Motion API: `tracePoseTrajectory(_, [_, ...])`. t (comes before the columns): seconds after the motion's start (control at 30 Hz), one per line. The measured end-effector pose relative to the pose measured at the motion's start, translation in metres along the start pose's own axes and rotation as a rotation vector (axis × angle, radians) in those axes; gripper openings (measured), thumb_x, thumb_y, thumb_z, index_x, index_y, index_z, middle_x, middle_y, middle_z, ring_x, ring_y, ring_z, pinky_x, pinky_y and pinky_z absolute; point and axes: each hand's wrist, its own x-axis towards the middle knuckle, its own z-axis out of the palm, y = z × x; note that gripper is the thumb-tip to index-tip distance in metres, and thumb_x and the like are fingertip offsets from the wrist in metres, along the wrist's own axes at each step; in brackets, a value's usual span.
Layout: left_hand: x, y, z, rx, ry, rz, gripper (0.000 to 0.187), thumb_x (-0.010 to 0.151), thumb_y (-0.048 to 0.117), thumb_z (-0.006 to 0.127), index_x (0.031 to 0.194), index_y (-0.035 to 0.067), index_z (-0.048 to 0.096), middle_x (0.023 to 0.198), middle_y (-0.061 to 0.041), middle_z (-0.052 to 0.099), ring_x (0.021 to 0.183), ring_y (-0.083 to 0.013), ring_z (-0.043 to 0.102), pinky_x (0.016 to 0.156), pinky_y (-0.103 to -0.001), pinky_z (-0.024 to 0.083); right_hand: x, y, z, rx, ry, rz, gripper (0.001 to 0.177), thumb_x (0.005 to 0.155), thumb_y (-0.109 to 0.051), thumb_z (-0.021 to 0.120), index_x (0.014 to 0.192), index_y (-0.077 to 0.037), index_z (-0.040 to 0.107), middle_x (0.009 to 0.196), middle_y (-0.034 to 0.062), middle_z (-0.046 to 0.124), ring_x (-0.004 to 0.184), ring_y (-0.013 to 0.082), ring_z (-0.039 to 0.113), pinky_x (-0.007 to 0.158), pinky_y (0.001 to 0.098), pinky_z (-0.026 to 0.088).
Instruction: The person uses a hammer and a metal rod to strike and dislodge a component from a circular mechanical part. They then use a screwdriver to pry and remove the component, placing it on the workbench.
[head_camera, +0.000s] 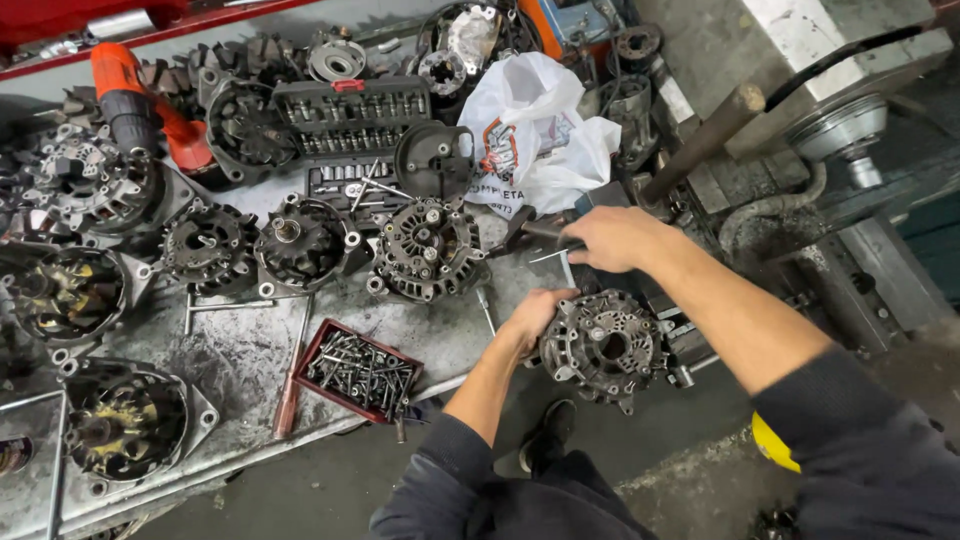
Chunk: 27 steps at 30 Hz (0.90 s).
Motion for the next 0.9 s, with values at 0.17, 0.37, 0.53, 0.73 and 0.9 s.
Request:
tracePoseTrajectory(0.17, [-0.023,0.005,-0.005,-0.058,0.040,-0.042,0.039,0.078,0.033,0.081,0.107,0.007,0.080,0.100,-0.020,0.076,0.097,-0.0289,0.073,0.085,-0.050,0.060,0.061,0.017,0.036,-0.040,-0.048,0.006,0.045,0.091,-0.048,0.068,0.132,-0.030,0.068,0.126,0.0035,0.075,0.121,0.0299,0.068,0.095,0.0520,0.058])
tracePoseTrajectory(0.37, [-0.033,-0.018,0.016,-0.322,0.226,-0.103,0.049,0.084,0.038,0.078,0.115,0.000,0.077,0.113,-0.025,0.074,0.107,-0.0331,0.072,0.090,-0.055,0.056,0.043,-0.012,0.006,-0.003,-0.064,-0.062,0.051,0.098,-0.041,0.060,0.149,-0.035,0.054,0.149,0.0020,0.058,0.141,0.0332,0.048,0.108,0.0585,0.050])
tracePoseTrajectory(0.53, [-0.063,-0.015,0.033,-0.649,0.282,-0.145,0.045,0.089,0.030,0.076,0.112,-0.008,0.074,0.106,-0.023,0.073,0.097,-0.0309,0.071,0.086,-0.050,0.057,-0.050,-0.042,-0.034,0.228,0.163,-0.096,0.047,0.100,-0.040,0.056,0.144,-0.025,0.059,0.143,0.0097,0.061,0.136,0.0379,0.052,0.107,0.0573,0.051])
tracePoseTrajectory(0.73, [-0.086,-0.010,0.040,-0.879,0.352,-0.150,0.038,0.094,0.030,0.073,0.101,-0.008,0.072,0.096,-0.023,0.074,0.085,-0.0300,0.071,0.082,-0.048,0.059,-0.173,-0.038,0.050,0.527,0.812,-0.047,0.034,0.093,-0.039,0.069,0.112,-0.012,0.076,0.103,0.0116,0.076,0.105,0.0325,0.071,0.092,0.0456,0.056])
tracePoseTrajectory(0.9, [-0.067,-0.017,0.019,-0.876,0.117,-0.182,0.033,0.102,0.030,0.058,0.109,0.000,0.068,0.093,-0.011,0.071,0.075,-0.0217,0.063,0.067,-0.035,0.051,-0.202,-0.040,0.183,1.059,0.542,0.600,0.030,0.090,-0.023,0.069,0.109,-0.003,0.078,0.080,0.0082,0.080,0.065,0.0194,0.064,0.062,0.0309,0.051])
